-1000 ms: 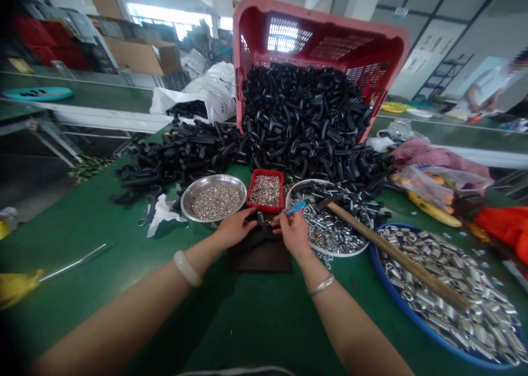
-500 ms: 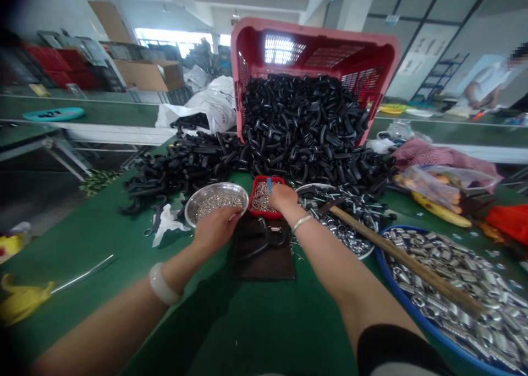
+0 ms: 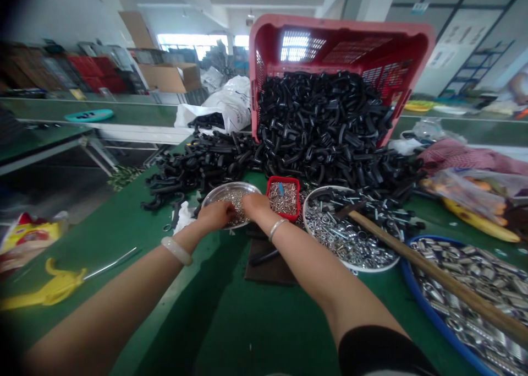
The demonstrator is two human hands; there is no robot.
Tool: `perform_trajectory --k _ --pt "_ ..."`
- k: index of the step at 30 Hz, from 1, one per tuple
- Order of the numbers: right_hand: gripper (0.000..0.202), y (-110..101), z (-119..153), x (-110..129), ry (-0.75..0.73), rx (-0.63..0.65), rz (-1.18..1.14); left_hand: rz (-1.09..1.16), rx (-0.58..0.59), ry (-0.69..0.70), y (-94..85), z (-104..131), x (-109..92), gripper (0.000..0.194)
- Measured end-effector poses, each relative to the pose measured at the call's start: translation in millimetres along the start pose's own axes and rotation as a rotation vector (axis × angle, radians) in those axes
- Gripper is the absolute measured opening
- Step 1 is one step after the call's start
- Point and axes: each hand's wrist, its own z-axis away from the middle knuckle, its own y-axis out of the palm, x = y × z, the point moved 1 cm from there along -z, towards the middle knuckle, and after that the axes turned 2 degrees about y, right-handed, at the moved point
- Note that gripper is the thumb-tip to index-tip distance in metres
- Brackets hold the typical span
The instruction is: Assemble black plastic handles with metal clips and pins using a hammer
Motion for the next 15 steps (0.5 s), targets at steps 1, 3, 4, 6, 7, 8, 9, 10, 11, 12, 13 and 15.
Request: perform_trajectory --k 1,3,4,6,7,8,9,10,11,12,13,15 --pt "0.028 1 2 -3 -0.011 -0.013 0.005 0.007 -0.002 0.002 0.4 -1 0 0.024" --pt "0.027 1 6 -10 -0.037 -0.041 0.006 0.018 -0.011 0.004 1.2 -2 1 0.024" --pt "0.027 1 8 -12 -0.053 -0.053 0.004 0.022 -0.016 0.005 1.6 -3 2 0.024" --pt "0.027 1 12 -15 -0.087 -0.076 -0.005 0.027 -0.027 0.008 2.6 -3 2 0.025" --pt "0.027 1 13 -15 -0.104 -0.088 -0.011 0.029 -0.032 0.010 3.1 -3 3 0.025" --pt "0.028 1 14 -16 -0.119 -0.100 -0.018 0.031 -0.039 0.014 3.3 -3 3 0.025" --pt "0.029 1 14 -16 -0.131 -0.112 -0.025 0.032 -0.048 0.020 3.4 -2 3 0.025" --pt "0.030 1 15 -16 -0.140 -0.123 -0.032 0.036 -0.060 0.026 3.4 -2 2 0.025" --pt "0.030 1 15 -15 -0.148 -0.133 -0.040 0.041 -0.073 0.029 3.1 -2 2 0.024" --pt "0.030 1 15 -15 -0.153 -0.142 -0.047 0.047 -0.086 0.033 2.7 -1 2 0.024" --pt "0.030 1 15 -15 -0.158 -0.149 -0.056 0.053 -0.099 0.036 2.2 -1 2 0.023" --pt "0.030 0 16 -17 -0.168 -0.165 -0.074 0.058 -0.121 0.045 0.9 1 1 0.022"
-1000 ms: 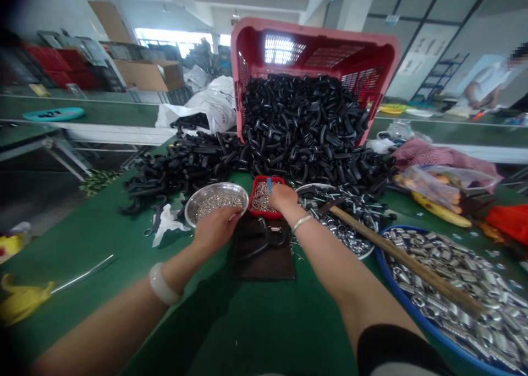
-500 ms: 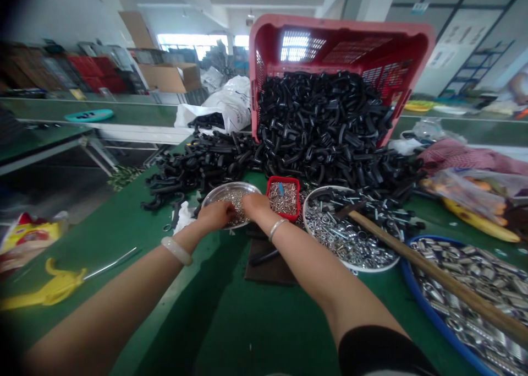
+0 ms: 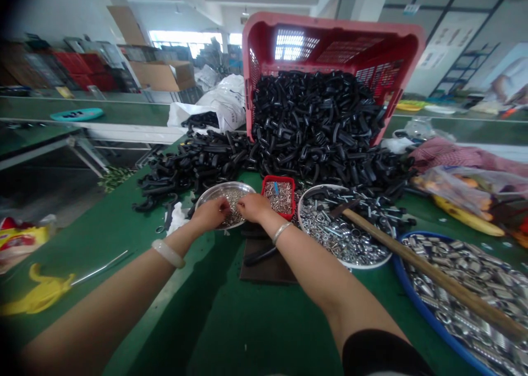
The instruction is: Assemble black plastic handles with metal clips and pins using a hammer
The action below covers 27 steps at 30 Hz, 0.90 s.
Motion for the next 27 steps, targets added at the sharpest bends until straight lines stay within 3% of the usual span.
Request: perform_trajectory --k 5,11,16,22,27 --pt "0.030 -10 20 -13 0.007 -0.082 -0.027 -0.039 -0.013 0.015 -2.6 4 -5 0.023" --pt "0.024 -21 78 -55 0.136 -0.146 -0.068 -0.047 -0.046 -0.017 -1.5 5 -15 0.026" --pt "0.025 -13 120 -80 0.245 -0.108 0.046 -0.026 -0.057 0.038 0.2 5 -25 0.025" --pt "0.023 0 136 -87 0.187 -0.066 0.026 0.022 -0.066 0.057 0.6 14 -44 0.023" --pt "0.023 3 138 -92 0.151 -0.112 -0.081 0.105 -0.102 0.304 11.2 34 -76 0.018"
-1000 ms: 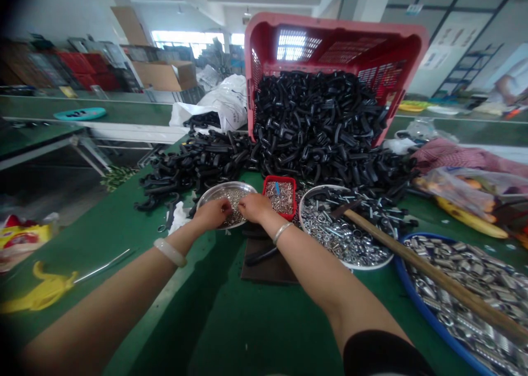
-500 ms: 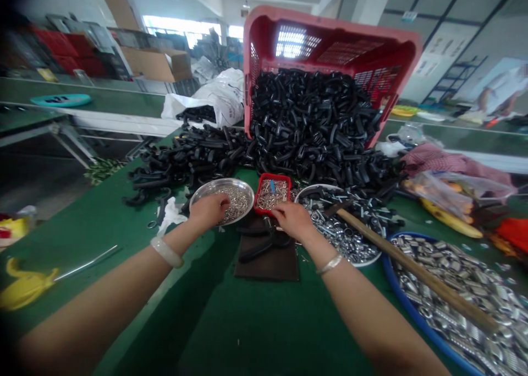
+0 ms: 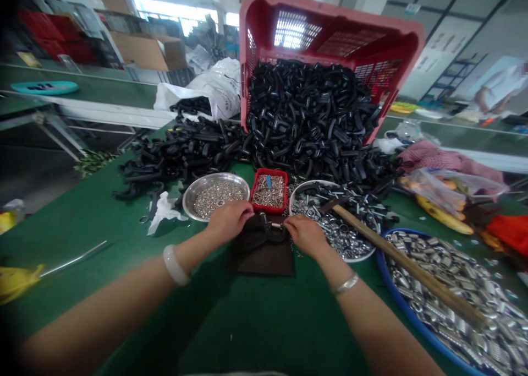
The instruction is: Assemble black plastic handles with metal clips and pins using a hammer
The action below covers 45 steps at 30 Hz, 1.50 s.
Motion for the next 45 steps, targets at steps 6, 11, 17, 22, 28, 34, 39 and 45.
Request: perform_trajectory --k 6,11,17,22,28,34,39,45 --pt "0.018 2 1 -8 0.026 -0.062 -0.238 -0.030 -0.005 0.143 20.2 4 -19 0.017" --pt "0.021 2 0 -9 0.051 -0.035 -0.209 -0.035 0.009 0.114 22.7 3 -19 0.017" --pt "0.021 5 3 0 0.052 -0.065 -0.045 -0.031 -0.019 0.127 23.1 4 -19 0.017" --pt "0.021 9 6 5 0.046 -0.126 0.039 -0.040 -0.051 0.139 26.0 4 -18 0.017" --pt "0.025 5 9 13 -0.023 -0.070 0.297 -0.045 -0.063 0.142 27.3 4 -18 0.014" --pt "0.022 -2 6 27 -0.053 0.063 0.486 -0.060 -0.056 0.114 26.7 5 -21 0.017" --pt "0.022 -13 2 30 -0.029 0.101 0.385 0.009 -0.050 0.063 23.1 4 -21 0.015" --pt "0.019 -5 -8 47 -0.065 -0.323 -0.421 0.679 -0.002 -0.027 17.2 -7 -17 0.015"
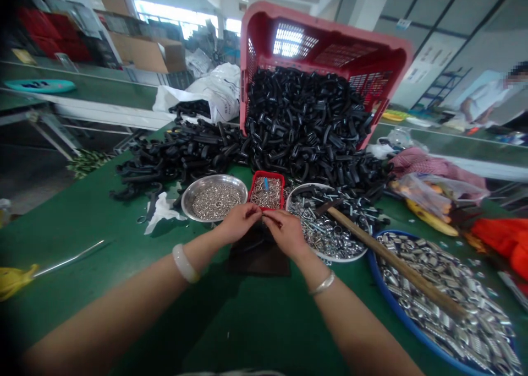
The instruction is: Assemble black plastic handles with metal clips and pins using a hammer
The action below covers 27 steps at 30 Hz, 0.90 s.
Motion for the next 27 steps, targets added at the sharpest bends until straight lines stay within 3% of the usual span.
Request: perform_trajectory --k 4,7,13,18,22,27 --pt "0.016 19 -1 4 0.110 -0.138 -0.298 0.393 0.072 -0.178 -6.0 1 -1 0.019" --pt "0.019 25 -2 4 0.179 -0.094 -0.403 0.435 0.102 -0.229 -11.5 3 -1 0.020" --pt "0.024 30 -9 3 0.326 -0.011 -0.493 0.380 0.062 -0.130 -10.5 0 6 0.018" --pt "0.021 42 -19 10 0.342 -0.117 -0.593 0.625 -0.016 -0.352 -13.9 1 3 0.019" --pt "0.018 56 -37 19 0.271 -0.124 -0.520 0.810 -0.062 -0.499 -28.1 -1 6 0.021" --pt "0.013 78 -68 30 0.232 -0.115 -0.371 0.941 -0.159 -0.541 -45.7 -9 21 0.017"
